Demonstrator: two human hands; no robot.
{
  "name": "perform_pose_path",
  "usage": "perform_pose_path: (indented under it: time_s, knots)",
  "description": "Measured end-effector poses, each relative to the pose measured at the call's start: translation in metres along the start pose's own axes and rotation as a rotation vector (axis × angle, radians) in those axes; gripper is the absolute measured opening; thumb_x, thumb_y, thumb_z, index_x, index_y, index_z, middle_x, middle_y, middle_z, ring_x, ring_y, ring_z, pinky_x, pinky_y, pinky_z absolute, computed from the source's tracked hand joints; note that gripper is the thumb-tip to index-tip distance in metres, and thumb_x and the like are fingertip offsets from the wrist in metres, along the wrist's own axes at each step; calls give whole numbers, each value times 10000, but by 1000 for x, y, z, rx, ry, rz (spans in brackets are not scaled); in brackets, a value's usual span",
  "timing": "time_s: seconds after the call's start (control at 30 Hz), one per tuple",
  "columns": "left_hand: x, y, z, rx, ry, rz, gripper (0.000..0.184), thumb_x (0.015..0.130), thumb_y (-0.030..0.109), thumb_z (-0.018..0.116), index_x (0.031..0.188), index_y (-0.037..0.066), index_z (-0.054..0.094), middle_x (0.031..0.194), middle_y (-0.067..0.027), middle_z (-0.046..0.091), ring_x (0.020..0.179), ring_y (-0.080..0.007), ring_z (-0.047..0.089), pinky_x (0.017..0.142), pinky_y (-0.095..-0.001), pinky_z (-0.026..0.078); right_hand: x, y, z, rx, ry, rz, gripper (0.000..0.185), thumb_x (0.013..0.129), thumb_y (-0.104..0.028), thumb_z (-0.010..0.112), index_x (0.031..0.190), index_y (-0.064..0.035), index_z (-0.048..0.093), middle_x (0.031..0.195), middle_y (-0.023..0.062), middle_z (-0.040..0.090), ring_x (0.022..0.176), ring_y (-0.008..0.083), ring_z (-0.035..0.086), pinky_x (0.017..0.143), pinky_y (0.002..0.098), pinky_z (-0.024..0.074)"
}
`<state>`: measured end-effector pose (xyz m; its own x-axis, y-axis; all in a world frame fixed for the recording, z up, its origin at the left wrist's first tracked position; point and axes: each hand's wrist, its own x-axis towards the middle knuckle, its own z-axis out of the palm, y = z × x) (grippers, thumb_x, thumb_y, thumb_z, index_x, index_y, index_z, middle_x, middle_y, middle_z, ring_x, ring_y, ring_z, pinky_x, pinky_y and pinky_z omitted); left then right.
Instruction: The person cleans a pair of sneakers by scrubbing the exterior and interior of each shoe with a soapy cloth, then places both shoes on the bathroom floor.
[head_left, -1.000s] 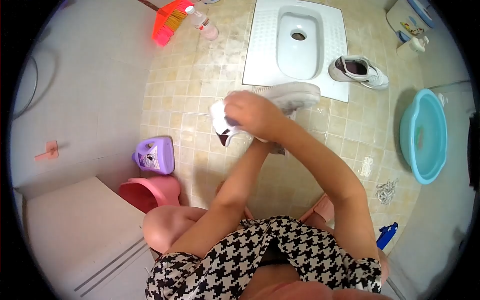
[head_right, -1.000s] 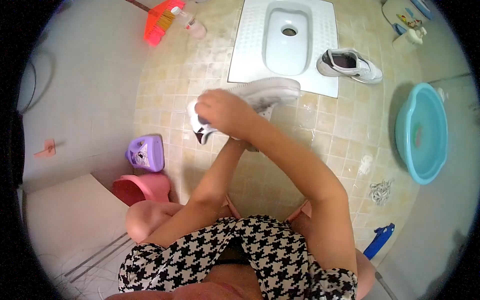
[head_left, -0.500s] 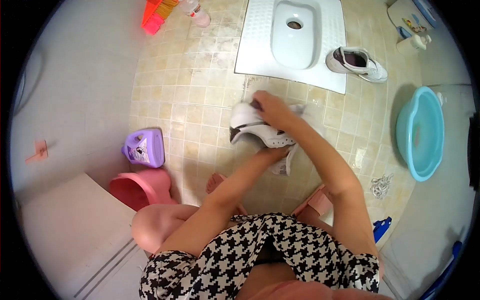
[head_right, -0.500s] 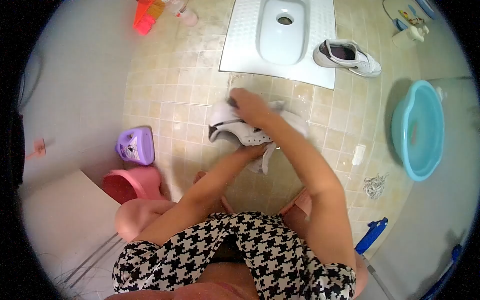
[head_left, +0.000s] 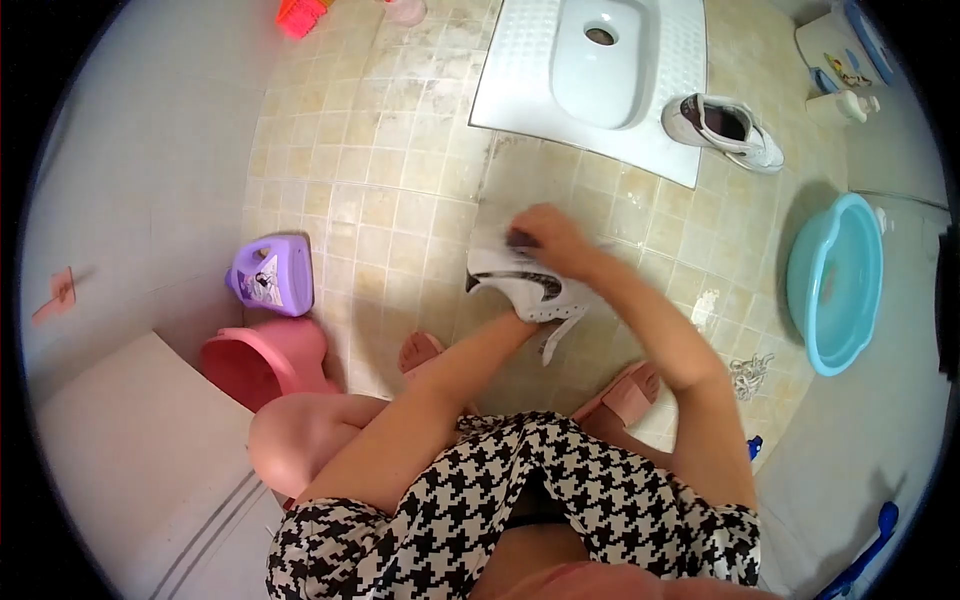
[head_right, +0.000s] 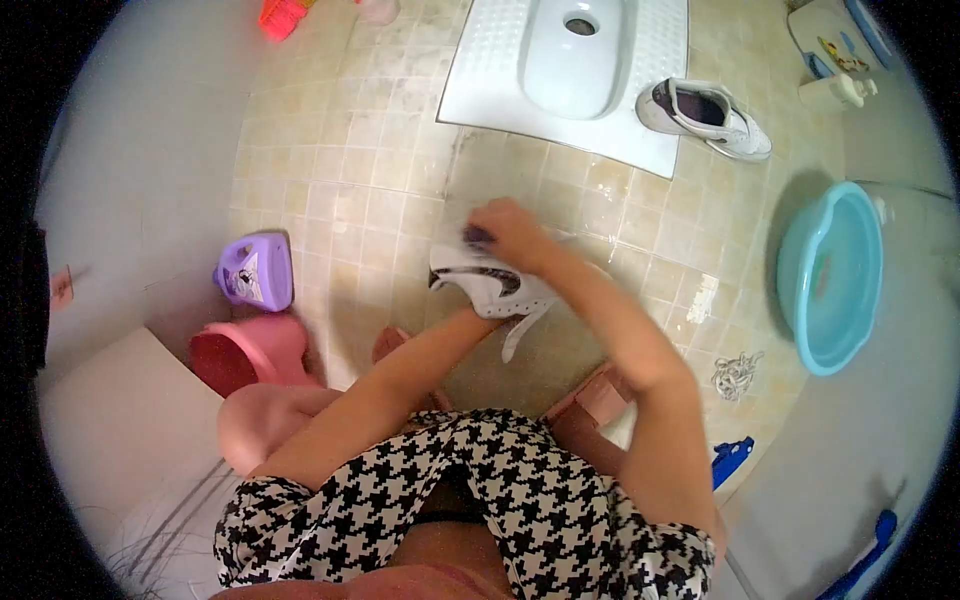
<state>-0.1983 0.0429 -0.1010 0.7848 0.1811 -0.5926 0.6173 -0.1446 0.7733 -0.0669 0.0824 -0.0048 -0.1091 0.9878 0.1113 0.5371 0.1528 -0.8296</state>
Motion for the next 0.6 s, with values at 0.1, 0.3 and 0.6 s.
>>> perform_pose_path:
  time_s: [0.1, 0.3, 0.6]
  knots:
    - [-5, 6, -2, -71, 94, -19, 568, 895, 408, 392, 1360, 84, 352, 1426, -162, 313, 1310, -325, 294, 1072, -372, 247, 38, -12, 50, -169, 53, 18, 154, 745, -138, 597, 891, -94, 574, 859, 149, 544, 841, 343, 533, 736, 421, 449]
    - [-1, 2, -4, -182, 205, -31, 571, 894, 409, 393, 1359, 80, 353, 1425, -162, 315, 1308, -323, 297, 1070, -373, 250, -36, -27, -33, -311, -214, 269, 118, 801, -145, 550, 904, -87, 558, 890, 160, 534, 866, 344, 544, 714, 439, 459]
    - [-2, 3, -7, -223, 250, -58, 574, 893, 409, 396, 1357, 75, 354, 1423, -162, 319, 1306, -321, 302, 1067, -373, 255, 37, -26, 28, -311, -122, 156, 120, 816, -153, 517, 913, -83, 529, 901, 151, 530, 864, 333, 544, 700, 442, 470]
